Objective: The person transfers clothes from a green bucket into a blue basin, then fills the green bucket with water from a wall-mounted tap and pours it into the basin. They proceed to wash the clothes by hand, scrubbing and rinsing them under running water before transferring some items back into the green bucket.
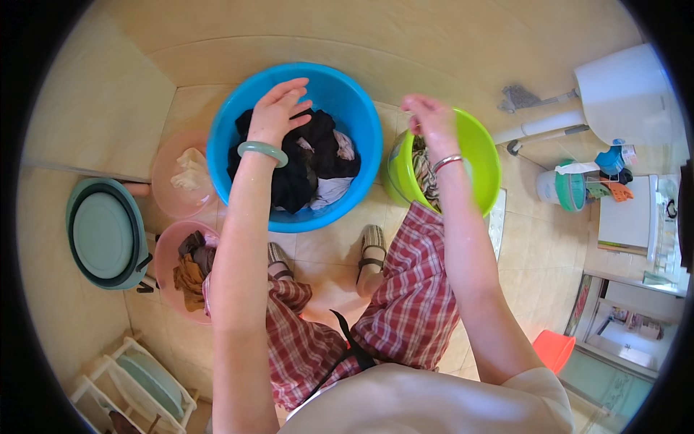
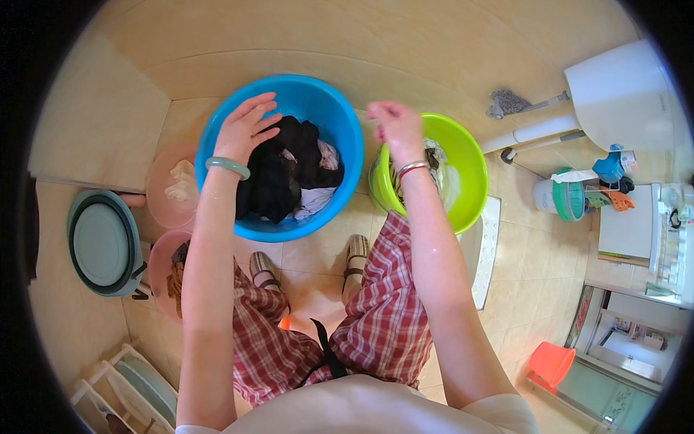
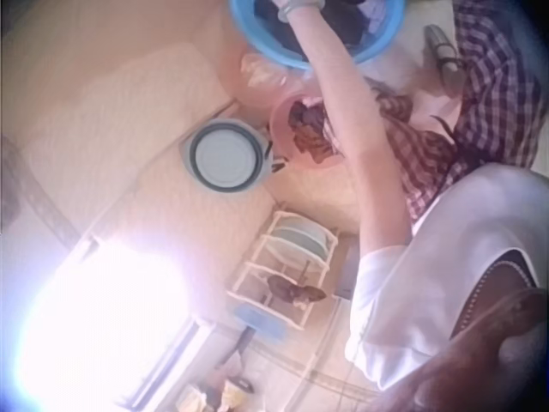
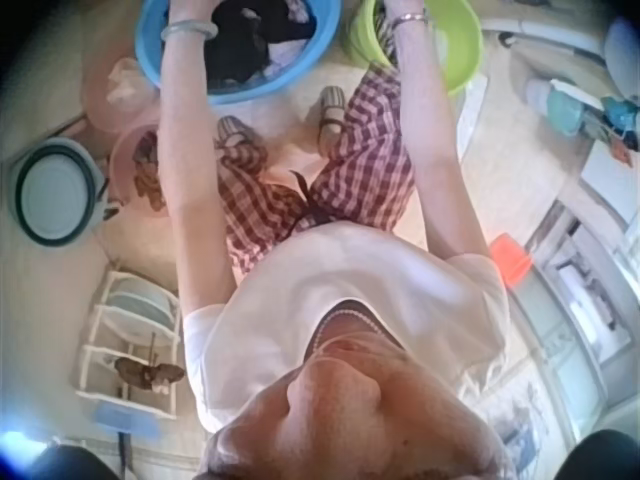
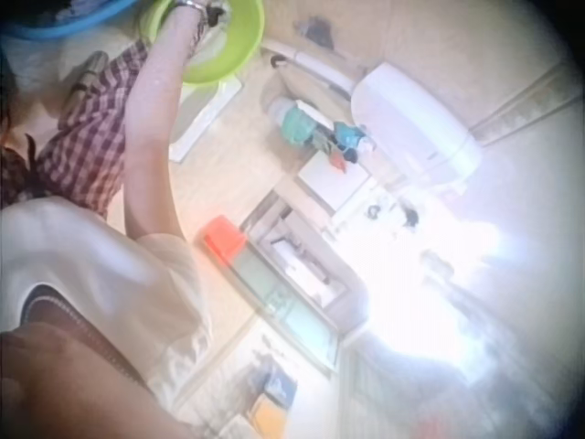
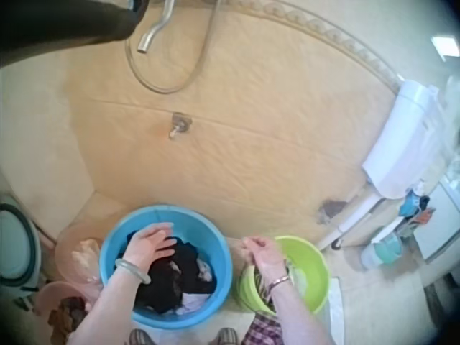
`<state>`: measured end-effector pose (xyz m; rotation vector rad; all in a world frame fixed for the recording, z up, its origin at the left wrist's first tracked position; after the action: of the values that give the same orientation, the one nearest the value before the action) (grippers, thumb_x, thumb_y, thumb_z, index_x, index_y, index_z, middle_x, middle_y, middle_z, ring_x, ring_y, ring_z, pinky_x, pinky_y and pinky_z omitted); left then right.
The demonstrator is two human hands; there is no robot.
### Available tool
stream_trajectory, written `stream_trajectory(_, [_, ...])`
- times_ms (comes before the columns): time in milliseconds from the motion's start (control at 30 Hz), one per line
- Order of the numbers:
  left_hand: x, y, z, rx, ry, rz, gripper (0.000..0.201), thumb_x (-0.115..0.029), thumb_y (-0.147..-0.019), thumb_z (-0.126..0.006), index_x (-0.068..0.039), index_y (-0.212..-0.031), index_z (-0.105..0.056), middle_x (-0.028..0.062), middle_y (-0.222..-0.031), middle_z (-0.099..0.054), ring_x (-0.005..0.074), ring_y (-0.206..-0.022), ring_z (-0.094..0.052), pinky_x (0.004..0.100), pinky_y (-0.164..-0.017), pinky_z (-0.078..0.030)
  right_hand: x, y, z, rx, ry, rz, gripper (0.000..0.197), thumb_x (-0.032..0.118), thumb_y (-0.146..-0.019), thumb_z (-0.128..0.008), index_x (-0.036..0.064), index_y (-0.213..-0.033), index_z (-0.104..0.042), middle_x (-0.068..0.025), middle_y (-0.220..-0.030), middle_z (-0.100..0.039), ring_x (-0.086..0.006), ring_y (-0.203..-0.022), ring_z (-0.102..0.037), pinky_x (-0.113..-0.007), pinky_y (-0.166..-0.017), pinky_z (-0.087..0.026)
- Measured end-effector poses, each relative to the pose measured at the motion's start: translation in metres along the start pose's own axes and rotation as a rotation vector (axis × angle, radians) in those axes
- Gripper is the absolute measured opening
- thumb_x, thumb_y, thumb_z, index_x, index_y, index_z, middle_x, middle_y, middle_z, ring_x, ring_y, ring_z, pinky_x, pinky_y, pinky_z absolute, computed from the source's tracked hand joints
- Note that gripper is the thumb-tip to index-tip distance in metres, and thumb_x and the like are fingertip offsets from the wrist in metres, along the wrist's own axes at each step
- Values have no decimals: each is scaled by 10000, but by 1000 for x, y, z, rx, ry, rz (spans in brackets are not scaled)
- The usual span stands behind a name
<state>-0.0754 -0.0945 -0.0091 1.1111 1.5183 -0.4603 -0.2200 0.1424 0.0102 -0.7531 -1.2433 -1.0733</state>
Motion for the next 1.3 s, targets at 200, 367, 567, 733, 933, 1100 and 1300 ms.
stream_trajectory(200, [11, -3, -23, 24, 31, 47, 266, -200, -949, -514, -87, -1179, -586, 91, -1150, -613, 198, -1007, -618, 312, -820, -507, -84, -26, 112, -107, 993, -58, 315, 317, -751, -682, 64, -938, -697, -117, -726, -679, -236, -660, -658, -379, -660, -511])
stream_trajectory(367, [28, -1, -38, 74, -32, 68, 246, -202, -937, -533, -91, -1144, -606, 74, -1103, -636, 172, -953, -625, 292, -785, -503, -142, 41, 95, 12, 1423, 101, 540, 410, -727, -685, 182, -1207, -589, -140, -1180, -600, -332, -1062, -577, -376, -916, -452])
stream_trajectory(567, [52, 6, -72, 160, -120, 147, 229, -185, -911, -558, -102, -1112, -630, 56, -1057, -642, 147, -896, -618, 289, -727, -505, -194, 22, 124, -53, 1035, -21, 151, 212, -781, -669, 80, -818, -606, -150, -905, -635, -330, -736, -609, -391, -684, -500])
stream_trajectory(733, [53, 8, -82, 179, -162, 141, 232, -188, -913, -556, -95, -1113, -629, 56, -1067, -638, 146, -888, -614, 283, -718, -502, -168, 1, 181, -248, 261, -199, 137, 125, -857, -641, 21, -852, -553, -80, -823, -631, -161, -664, -602, -293, -595, -490])
stream_trajectory(933, [70, 1, -92, 213, -187, 134, 217, -156, -891, -599, -102, -1098, -632, 43, -1022, -640, 137, -854, -613, 272, -688, -501, 53, 47, 162, -218, -362, 273, 111, 114, -910, -584, 21, -940, -533, -56, -863, -602, -119, -762, -562, -268, -725, -474])
stream_trajectory(1100, [64, 4, -109, 294, -252, 64, 635, -161, -758, -740, -149, -1326, -455, 125, -1180, -564, 234, -969, -595, 363, -718, -522, 219, 94, 129, -94, -485, 674, 149, 140, -927, -565, 12, -1003, -554, -48, -933, -593, -94, -746, -516, -267, -747, -454])
stream_trajectory(1300, [55, 25, -98, 372, 459, 257, 724, -425, -805, -702, -211, -1390, -334, 132, -1276, -431, 268, -1150, -480, 465, -842, -489, 199, 72, 40, -61, -95, 610, 167, 189, -904, -619, 43, -972, -576, 28, -789, -565, -4, -623, -438, -152, -523, -324])
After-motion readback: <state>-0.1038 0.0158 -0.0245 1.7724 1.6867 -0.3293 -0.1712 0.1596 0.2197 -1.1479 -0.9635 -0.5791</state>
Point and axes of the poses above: each hand's wrist, its own y-axis away from the middle knuckle, its own z-axis out of the back of the hand, x = y × z, the point moved 8 cm from there along -y, towards the middle knuckle
